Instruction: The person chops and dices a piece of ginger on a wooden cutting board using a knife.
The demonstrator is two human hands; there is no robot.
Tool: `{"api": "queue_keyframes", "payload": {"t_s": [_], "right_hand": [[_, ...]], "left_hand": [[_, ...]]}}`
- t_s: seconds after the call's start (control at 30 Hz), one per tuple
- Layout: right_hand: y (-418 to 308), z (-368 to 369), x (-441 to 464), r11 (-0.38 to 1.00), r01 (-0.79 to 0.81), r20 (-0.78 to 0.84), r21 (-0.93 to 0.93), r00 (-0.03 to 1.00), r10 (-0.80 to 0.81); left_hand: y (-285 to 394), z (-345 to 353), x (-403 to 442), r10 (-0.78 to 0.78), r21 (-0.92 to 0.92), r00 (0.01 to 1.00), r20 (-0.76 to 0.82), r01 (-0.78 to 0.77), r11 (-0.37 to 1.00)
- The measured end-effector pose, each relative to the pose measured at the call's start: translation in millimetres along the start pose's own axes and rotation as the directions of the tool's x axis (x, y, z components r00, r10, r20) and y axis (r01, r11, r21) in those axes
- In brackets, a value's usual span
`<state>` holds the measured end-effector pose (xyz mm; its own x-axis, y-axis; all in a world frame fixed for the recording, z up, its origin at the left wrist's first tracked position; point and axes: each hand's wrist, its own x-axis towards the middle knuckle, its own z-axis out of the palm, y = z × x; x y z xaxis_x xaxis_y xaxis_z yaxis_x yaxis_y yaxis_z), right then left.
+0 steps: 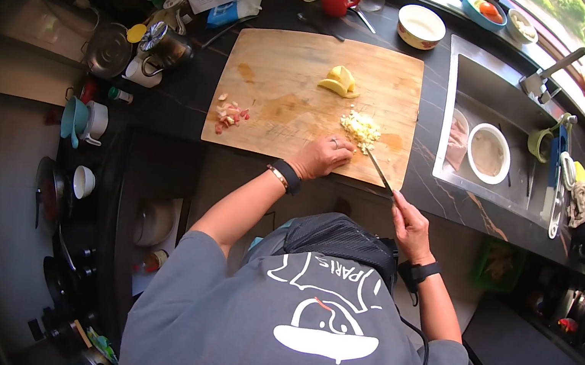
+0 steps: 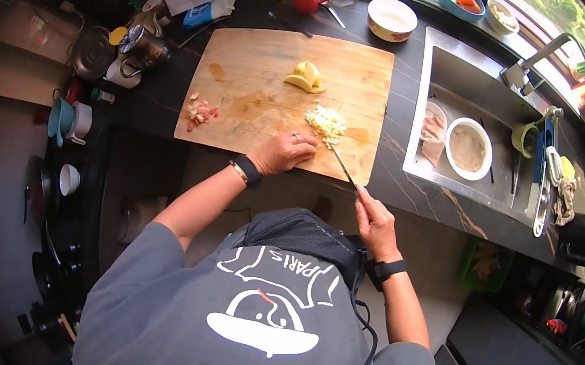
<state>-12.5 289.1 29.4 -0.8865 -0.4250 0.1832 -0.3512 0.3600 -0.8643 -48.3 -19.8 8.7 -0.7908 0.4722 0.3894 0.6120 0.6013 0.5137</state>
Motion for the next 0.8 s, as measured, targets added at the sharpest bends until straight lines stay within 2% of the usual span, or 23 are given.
{"api": "queue_keyframes", "payload": {"t_s": [0.03, 0.07, 0.13, 0.17, 0.23, 0.33, 0.37, 0.47, 0.63, 0.8], "right_hand": [[-1.9, 2.4, 1.4, 1.0, 0.019, 0.012, 0.004, 1.0, -0.019], [-3.9, 4.3, 3.4, 1.0, 0.01, 0.035, 0.002, 0.999, -0.01], [-5.9, 10.1, 9.9, 1.0, -0.01, 0.058, -0.024, 0.998, 0.011], [-6.9, 12.9, 13.2, 0.998, -0.028, 0.083, -0.051, 0.996, 0.033], [-9.9, 15.4, 21.7, 0.997, -0.012, 0.095, -0.071, 0.995, 0.019], [-5.9, 23.8, 32.1, 0.995, 0.061, 0.076, -0.074, 0.996, -0.055], [-4.0, 25.6, 34.4, 0.992, 0.115, 0.048, -0.059, 0.993, -0.112], [-5.5, 29.0, 37.9, 0.992, 0.099, 0.083, -0.077, 0.992, -0.093], [-5.2, 35.0, 39.1, 0.985, 0.133, 0.079, -0.109, 0.989, -0.125], [-4.0, 39.3, 42.3, 0.978, 0.148, 0.103, -0.149, 0.986, -0.134]], "left_hand": [[6.9, 2.0, -2.8, -0.06, 0.029, 0.996, -0.068, 0.062, 0.998], [13.3, 5.1, -4.9, -0.06, 0.028, 0.996, -0.066, 0.062, 0.998], [24.2, 12.1, -7.5, -0.164, 0.1, 0.952, -0.257, 0.195, 0.976], [27.7, 16.7, -8.2, -0.166, 0.1, 0.953, -0.255, 0.197, 0.975], [33.0, 26.4, -7.9, -0.291, 0.191, 0.884, -0.366, 0.378, 0.906], [36.8, 33.0, -6.3, -0.365, 0.186, 0.83, -0.423, 0.473, 0.861], [35.2, 32.8, -6.7, -0.365, 0.186, 0.827, -0.427, 0.475, 0.86], [32.2, 26.0, -14.3, -0.399, 0.136, 0.824, -0.402, 0.485, 0.864], [34.8, 14.5, -22.4, -0.28, 0.054, 0.884, -0.375, 0.322, 0.945], [21.1, 15.2, -26.1, -0.241, 0.091, 0.921, -0.307, 0.281, 0.955]]}}
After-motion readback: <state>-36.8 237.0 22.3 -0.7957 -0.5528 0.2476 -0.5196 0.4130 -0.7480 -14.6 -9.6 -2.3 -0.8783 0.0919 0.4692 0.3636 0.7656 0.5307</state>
